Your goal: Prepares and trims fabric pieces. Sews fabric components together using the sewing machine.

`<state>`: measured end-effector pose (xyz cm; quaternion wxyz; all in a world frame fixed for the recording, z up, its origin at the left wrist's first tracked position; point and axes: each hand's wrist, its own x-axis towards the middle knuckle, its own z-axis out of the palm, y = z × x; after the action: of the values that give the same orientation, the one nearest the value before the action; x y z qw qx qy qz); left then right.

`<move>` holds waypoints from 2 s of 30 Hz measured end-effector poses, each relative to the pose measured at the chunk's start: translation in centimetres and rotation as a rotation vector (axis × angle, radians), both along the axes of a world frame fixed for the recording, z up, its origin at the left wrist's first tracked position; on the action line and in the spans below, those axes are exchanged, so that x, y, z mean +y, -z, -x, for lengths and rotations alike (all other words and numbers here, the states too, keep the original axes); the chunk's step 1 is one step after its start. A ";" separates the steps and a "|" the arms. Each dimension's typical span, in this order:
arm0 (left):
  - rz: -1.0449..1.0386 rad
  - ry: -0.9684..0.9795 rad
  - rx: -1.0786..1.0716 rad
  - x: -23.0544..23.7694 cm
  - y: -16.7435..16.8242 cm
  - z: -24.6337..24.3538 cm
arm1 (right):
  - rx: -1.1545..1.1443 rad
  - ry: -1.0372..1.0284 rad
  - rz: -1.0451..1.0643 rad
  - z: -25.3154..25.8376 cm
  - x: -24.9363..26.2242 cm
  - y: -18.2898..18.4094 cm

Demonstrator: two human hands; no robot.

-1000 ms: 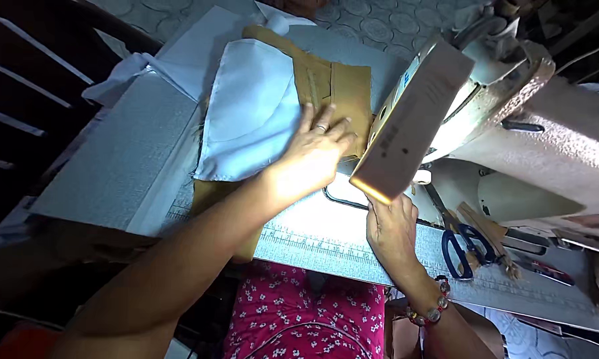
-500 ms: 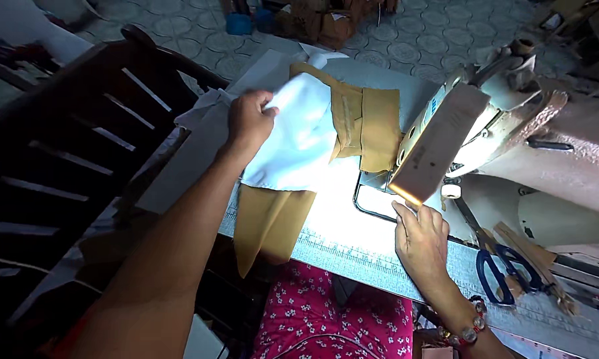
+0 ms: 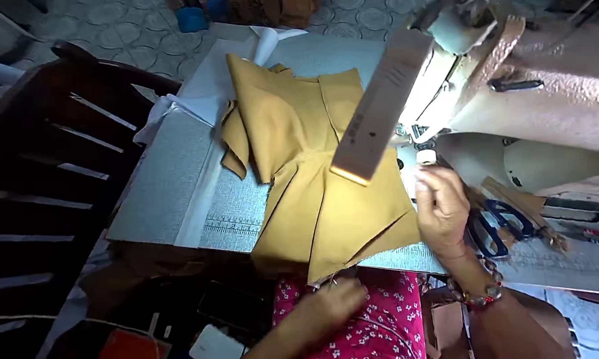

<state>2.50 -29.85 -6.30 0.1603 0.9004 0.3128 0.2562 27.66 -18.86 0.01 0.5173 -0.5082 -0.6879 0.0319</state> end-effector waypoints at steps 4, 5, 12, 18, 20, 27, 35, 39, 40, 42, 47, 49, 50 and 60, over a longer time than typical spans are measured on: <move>0.614 -0.473 0.579 2.2 -3.8 7.1 | -0.508 -0.171 0.185 1.4 -1.0 -0.2; 0.690 -0.540 0.689 3.3 -6.0 9.6 | -0.561 -0.183 0.272 1.9 -1.6 0.1; 0.858 -0.104 0.265 9.3 -24.1 18.4 | -0.503 -0.144 0.484 4.7 -3.9 1.0; 0.244 0.185 -0.115 11.2 -11.9 0.4 | -0.447 -0.103 0.429 5.1 -4.2 1.0; 0.110 0.038 0.073 12.7 -8.9 -2.8 | -0.471 -0.091 0.379 4.5 -6.5 1.1; 0.148 -0.102 0.450 14.0 -4.0 -1.8 | -0.086 0.417 0.426 -3.6 -22.2 4.1; 0.313 -0.175 0.399 12.7 -4.7 -0.7 | 0.698 0.942 1.154 -2.6 -28.9 15.1; 0.269 -0.156 0.404 13.4 -2.8 1.0 | 0.501 0.986 1.225 -2.2 -28.1 17.1; 0.254 -0.147 0.402 13.5 -2.8 0.9 | 0.495 0.991 1.212 -2.3 -28.0 17.2; 0.237 -0.135 0.381 13.7 -3.0 0.7 | 0.544 1.003 1.182 -2.7 -28.0 16.8; 0.304 -0.093 0.347 14.9 -5.5 -1.3 | 0.800 0.933 0.950 -3.1 -28.8 13.2; 0.291 -0.100 0.356 15.4 -5.4 -0.8 | 0.972 0.851 0.839 -3.5 -27.9 9.9; 0.279 -0.099 0.370 15.5 -5.0 -0.4 | 1.038 0.785 0.802 -3.8 -27.2 7.9; 0.936 0.709 -0.477 8.2 -9.9 -8.5 | 1.159 -0.509 0.352 0.1 -14.7 -7.3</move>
<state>11.00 -21.68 3.59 0.6777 0.7018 0.0303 0.2174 27.58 -33.58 7.33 0.6894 -0.3070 -0.3812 0.5340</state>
